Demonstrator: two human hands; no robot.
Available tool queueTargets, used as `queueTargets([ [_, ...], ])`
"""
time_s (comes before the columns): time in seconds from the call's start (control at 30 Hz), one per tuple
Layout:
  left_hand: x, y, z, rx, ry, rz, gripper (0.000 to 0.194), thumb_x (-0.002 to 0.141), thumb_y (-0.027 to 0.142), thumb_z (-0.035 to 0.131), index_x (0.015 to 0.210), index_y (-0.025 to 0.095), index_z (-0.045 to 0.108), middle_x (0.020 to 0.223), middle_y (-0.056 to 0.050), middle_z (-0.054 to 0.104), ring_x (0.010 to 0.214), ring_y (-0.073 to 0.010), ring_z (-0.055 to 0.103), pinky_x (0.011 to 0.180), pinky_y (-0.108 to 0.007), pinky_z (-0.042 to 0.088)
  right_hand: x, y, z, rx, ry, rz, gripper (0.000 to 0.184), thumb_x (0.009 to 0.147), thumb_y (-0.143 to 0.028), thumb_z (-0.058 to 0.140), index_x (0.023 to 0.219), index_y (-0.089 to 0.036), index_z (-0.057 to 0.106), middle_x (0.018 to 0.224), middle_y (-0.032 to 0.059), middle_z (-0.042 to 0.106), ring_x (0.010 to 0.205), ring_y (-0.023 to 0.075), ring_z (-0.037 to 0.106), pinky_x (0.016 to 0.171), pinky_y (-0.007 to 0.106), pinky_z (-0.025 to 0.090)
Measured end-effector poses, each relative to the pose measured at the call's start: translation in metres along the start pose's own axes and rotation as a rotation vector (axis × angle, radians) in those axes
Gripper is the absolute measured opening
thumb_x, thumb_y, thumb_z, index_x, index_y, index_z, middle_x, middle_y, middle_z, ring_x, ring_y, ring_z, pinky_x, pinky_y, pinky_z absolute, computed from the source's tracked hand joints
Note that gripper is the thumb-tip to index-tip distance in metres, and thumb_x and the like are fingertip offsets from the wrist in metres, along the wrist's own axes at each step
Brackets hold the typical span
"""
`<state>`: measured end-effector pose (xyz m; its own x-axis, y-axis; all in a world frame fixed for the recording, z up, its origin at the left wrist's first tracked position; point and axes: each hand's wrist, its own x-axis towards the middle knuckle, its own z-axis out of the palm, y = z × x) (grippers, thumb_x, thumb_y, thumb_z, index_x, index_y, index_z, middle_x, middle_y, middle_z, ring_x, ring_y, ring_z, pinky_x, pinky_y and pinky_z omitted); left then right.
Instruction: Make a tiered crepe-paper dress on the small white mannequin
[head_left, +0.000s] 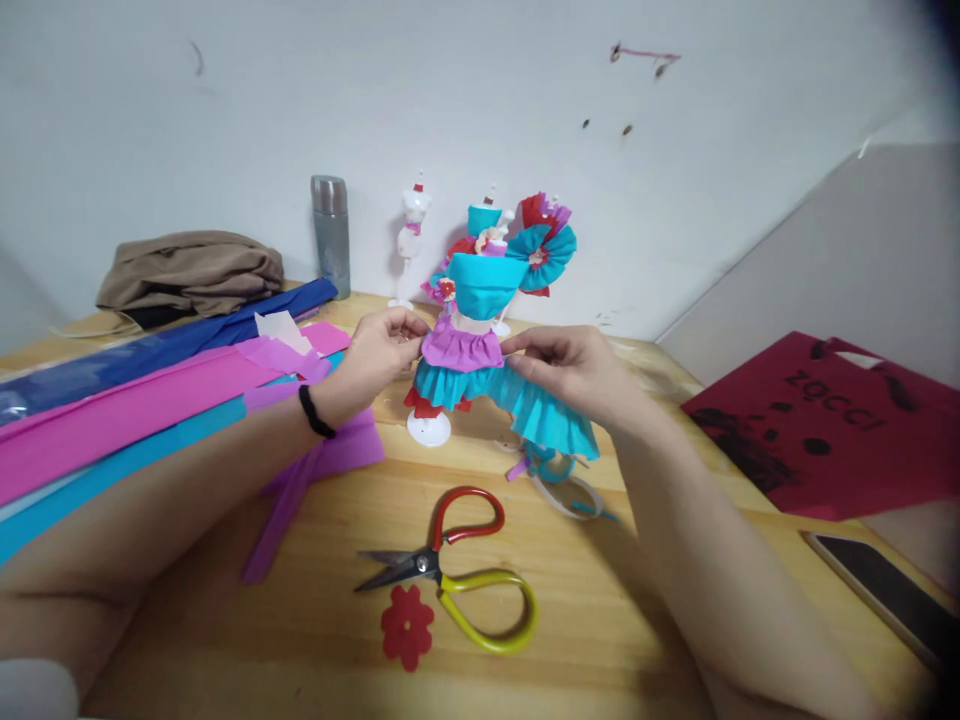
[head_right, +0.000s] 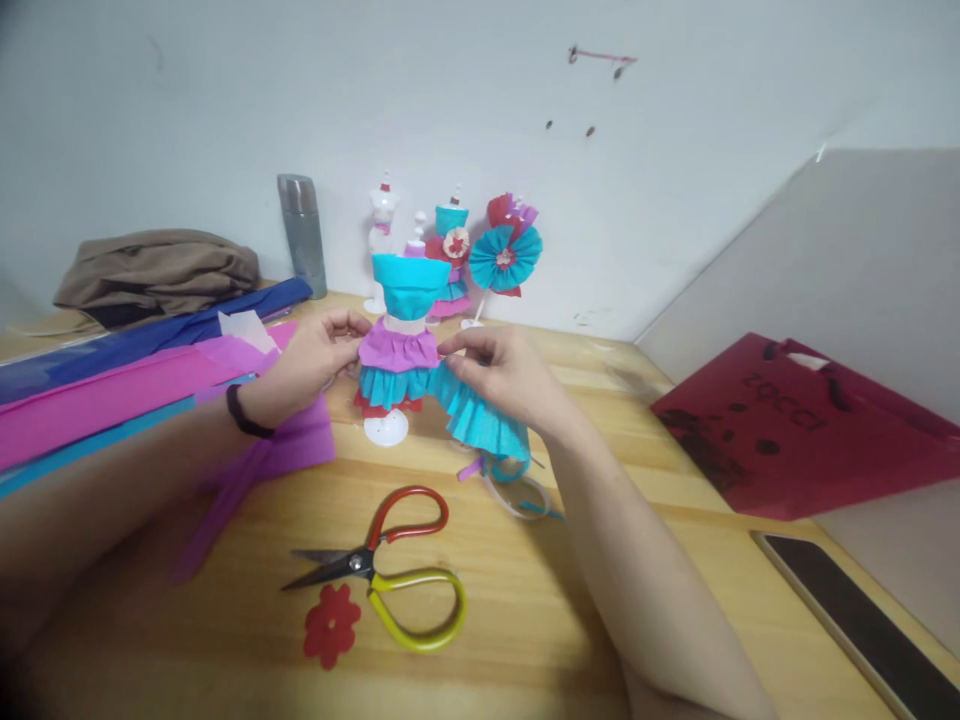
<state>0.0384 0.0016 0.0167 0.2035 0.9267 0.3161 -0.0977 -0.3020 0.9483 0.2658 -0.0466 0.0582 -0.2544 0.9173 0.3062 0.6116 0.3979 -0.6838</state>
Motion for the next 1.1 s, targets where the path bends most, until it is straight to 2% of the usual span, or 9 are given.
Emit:
queueTargets([
  [0.1, -0.004, 0.007, 0.002, 0.012, -0.039, -0.032, 0.006, 0.068, 0.013, 0.066, 0.074, 0.015, 0.065, 0.063, 0.002, 0.060, 0.050, -0.0075, 0.047, 0.048, -0.021, 0.036, 0.000, 0.000, 0.000, 0.001, 0.001, -0.010, 0.025, 0.077, -0.038, 0.062, 0.083, -0.017, 0.074, 0.078, 0.0057, 0.073, 0.068, 0.0195, 0.062, 0.061, 0.031, 0.047],
  [0.17, -0.006, 0.011, 0.003, 0.072, -0.054, -0.027, 0.012, 0.067, 0.010, 0.059, 0.075, 0.013, 0.068, 0.065, 0.001, 0.063, 0.054, -0.0086, 0.050, 0.052, -0.022, 0.040, 0.000, -0.001, 0.000, 0.009, 0.000, -0.014, 0.024, 0.076, -0.036, 0.062, 0.083, -0.017, 0.074, 0.077, 0.0060, 0.073, 0.067, 0.0194, 0.061, 0.061, 0.031, 0.047],
  [0.4, -0.007, 0.013, 0.000, 0.156, -0.133, 0.080, 0.025, 0.067, 0.019, 0.056, 0.082, 0.015, 0.075, 0.086, -0.005, 0.076, 0.085, -0.0202, 0.066, 0.079, -0.031, 0.053, 0.000, -0.005, -0.002, 0.017, -0.028, -0.033, 0.022, 0.077, -0.032, 0.060, 0.083, -0.018, 0.076, 0.075, 0.0051, 0.071, 0.065, 0.0182, 0.058, 0.059, 0.030, 0.045],
  [0.53, -0.005, 0.007, -0.003, 0.138, -0.147, 0.126, 0.027, 0.070, 0.021, 0.056, 0.086, 0.017, 0.077, 0.095, -0.005, 0.078, 0.099, -0.0237, 0.068, 0.095, -0.035, 0.052, 0.000, -0.003, -0.002, -0.005, -0.025, -0.016, 0.022, 0.077, -0.032, 0.060, 0.083, -0.016, 0.074, 0.070, 0.0043, 0.067, 0.062, 0.0167, 0.055, 0.058, 0.030, 0.043],
  [0.67, -0.005, 0.000, -0.005, 0.051, -0.097, 0.118, 0.034, 0.078, 0.021, 0.056, 0.106, 0.020, 0.077, 0.116, -0.004, 0.076, 0.116, -0.0242, 0.065, 0.104, -0.035, 0.049, 0.001, -0.001, -0.001, -0.009, -0.006, 0.002, 0.025, 0.075, -0.035, 0.060, 0.084, -0.015, 0.073, 0.068, 0.0040, 0.063, 0.060, 0.0158, 0.052, 0.057, 0.029, 0.040],
  [0.77, -0.008, -0.005, -0.006, 0.002, -0.104, 0.139, 0.039, 0.087, 0.026, 0.056, 0.122, 0.021, 0.072, 0.135, -0.005, 0.068, 0.131, -0.0242, 0.058, 0.112, -0.035, 0.043, 0.001, -0.002, -0.001, 0.000, -0.016, -0.006, 0.024, 0.074, -0.035, 0.060, 0.082, -0.015, 0.072, 0.068, 0.0039, 0.063, 0.060, 0.0155, 0.051, 0.057, 0.029, 0.040],
  [0.9, -0.012, -0.008, -0.005, -0.035, -0.188, 0.205, 0.049, 0.093, 0.035, 0.056, 0.139, 0.019, 0.059, 0.145, -0.009, 0.060, 0.137, -0.0250, 0.052, 0.115, -0.036, 0.041, 0.001, -0.004, -0.002, 0.006, -0.028, -0.027, 0.021, 0.075, -0.034, 0.060, 0.080, -0.017, 0.072, 0.071, 0.0042, 0.066, 0.063, 0.0162, 0.052, 0.060, 0.030, 0.041],
  [1.03, -0.015, -0.007, 0.000, 0.014, -0.280, 0.257, 0.074, 0.086, 0.042, 0.068, 0.152, 0.020, 0.041, 0.150, -0.015, 0.052, 0.138, -0.0287, 0.052, 0.111, -0.038, 0.046, 0.001, -0.003, -0.001, 0.017, -0.005, -0.034, 0.022, 0.075, -0.035, 0.061, 0.080, -0.017, 0.071, 0.067, 0.0027, 0.062, 0.061, 0.0153, 0.050, 0.058, 0.029, 0.039],
  [1.1, -0.016, -0.006, 0.003, 0.092, -0.261, 0.236, 0.085, 0.079, 0.037, 0.076, 0.153, 0.020, 0.037, 0.151, -0.016, 0.051, 0.137, -0.0302, 0.052, 0.112, -0.040, 0.045, 0.001, -0.003, -0.001, 0.020, 0.002, -0.037, 0.022, 0.075, -0.035, 0.061, 0.081, -0.017, 0.071, 0.063, 0.0009, 0.058, 0.058, 0.0138, 0.046, 0.055, 0.028, 0.036],
])
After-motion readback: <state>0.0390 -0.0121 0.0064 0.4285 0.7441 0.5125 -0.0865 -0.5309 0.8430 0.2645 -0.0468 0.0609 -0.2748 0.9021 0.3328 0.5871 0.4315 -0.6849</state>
